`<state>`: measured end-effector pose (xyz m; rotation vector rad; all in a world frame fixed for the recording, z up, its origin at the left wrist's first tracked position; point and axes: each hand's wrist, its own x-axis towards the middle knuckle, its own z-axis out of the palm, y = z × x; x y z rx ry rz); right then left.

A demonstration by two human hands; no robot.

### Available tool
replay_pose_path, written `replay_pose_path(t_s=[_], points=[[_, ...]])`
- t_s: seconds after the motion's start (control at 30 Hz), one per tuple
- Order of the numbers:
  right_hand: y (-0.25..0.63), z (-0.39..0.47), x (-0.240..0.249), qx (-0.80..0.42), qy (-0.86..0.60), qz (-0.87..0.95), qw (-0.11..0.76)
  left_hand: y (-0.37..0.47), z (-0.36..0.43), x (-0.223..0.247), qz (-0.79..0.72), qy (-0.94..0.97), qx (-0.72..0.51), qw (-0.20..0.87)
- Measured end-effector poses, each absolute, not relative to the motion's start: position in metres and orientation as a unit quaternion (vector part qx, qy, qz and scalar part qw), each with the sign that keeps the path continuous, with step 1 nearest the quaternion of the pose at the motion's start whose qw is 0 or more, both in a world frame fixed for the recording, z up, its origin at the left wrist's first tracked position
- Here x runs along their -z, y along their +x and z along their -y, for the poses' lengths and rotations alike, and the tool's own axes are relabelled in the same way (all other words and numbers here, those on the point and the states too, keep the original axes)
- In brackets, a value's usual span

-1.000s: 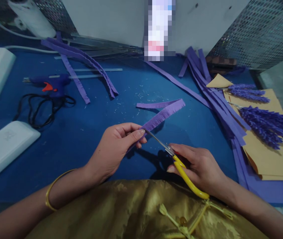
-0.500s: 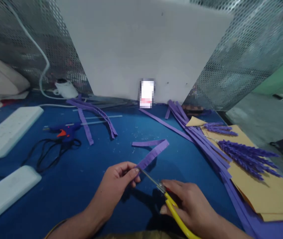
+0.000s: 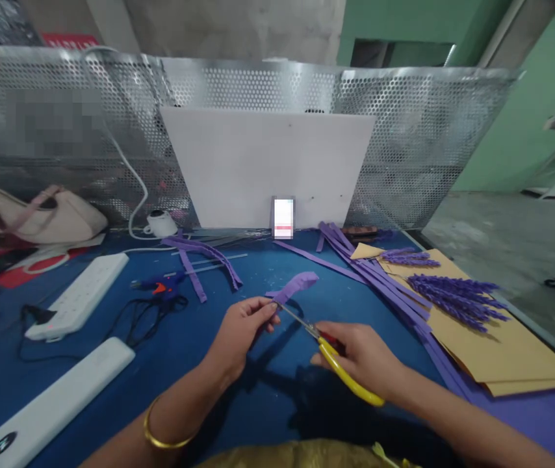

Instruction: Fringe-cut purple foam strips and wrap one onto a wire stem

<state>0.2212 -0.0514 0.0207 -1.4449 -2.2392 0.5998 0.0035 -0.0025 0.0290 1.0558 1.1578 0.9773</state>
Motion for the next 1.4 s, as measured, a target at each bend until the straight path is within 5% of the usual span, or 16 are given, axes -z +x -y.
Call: replay_pose_path(t_s=[0.3, 1.4], points=[[0.222, 0.016, -0.059, -0.205, -0.488, 0.805, 0.267, 0.0, -0.028, -0.077, -0.427, 0.501, -0.484, 0.577], [0.234, 0.003, -0.025, -0.329, -0.486, 0.773, 0.243, 0.005, -0.045, -0.049, -0.45, 0.482, -0.449, 0.604]])
